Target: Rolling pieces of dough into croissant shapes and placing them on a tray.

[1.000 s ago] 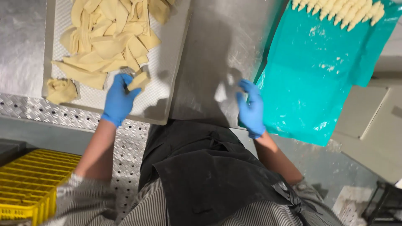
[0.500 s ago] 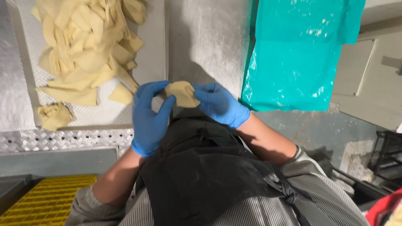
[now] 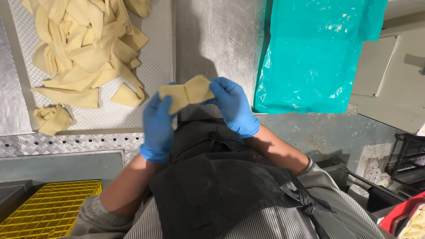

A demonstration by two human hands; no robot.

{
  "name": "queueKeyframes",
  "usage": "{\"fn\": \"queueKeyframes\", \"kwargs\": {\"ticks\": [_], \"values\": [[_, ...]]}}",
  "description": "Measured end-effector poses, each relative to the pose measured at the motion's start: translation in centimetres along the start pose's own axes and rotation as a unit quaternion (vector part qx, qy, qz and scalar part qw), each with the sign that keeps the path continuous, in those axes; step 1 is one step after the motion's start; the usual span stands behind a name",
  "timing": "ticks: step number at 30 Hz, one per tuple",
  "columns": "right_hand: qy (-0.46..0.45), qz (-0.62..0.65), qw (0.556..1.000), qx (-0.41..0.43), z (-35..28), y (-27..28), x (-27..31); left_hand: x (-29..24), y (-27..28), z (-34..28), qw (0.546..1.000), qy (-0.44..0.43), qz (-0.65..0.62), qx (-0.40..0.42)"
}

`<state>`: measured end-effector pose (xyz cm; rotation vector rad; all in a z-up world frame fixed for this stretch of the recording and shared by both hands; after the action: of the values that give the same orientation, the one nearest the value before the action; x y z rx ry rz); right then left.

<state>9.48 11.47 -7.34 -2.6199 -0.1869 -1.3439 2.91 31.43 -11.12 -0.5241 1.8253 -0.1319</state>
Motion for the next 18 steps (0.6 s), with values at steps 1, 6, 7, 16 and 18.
{"fn": "queueKeyframes", "kwargs": {"ticks": [1,6,7,16,18], "values": [[-0.008,0.085,0.996,-0.015,0.3,0.7,-0.3,-0.7,1.8,0.0,0.966,-0.139,0.217,0.021],[0.068,0.153,0.985,-0.042,1.2,5.4,-0.4,0.7,8.3,2.0,0.958,0.059,-0.237,-0.148],[0.102,0.076,0.989,-0.080,1.0,6.6,-0.4,-2.1,9.0,1.3,0.982,-0.072,0.033,-0.174],[0.302,-0.404,0.863,-0.009,-2.6,3.6,5.3,4.1,-9.0,2.4,0.930,0.314,-0.176,0.072],[0.341,-0.367,0.864,0.045,-2.6,4.4,2.9,8.1,-9.5,3.3,0.932,0.311,-0.169,0.080]]}}
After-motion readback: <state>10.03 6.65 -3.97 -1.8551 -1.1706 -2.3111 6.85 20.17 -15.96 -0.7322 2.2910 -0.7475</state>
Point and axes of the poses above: each hand's wrist, its own z-axis towards the middle knuckle, its own y-axis out of the back of the hand, x = y × z, the point moved 7 cm from there along z, towards the middle knuckle, and after that the axes turned 7 degrees about -y, right-handed, at the moved point
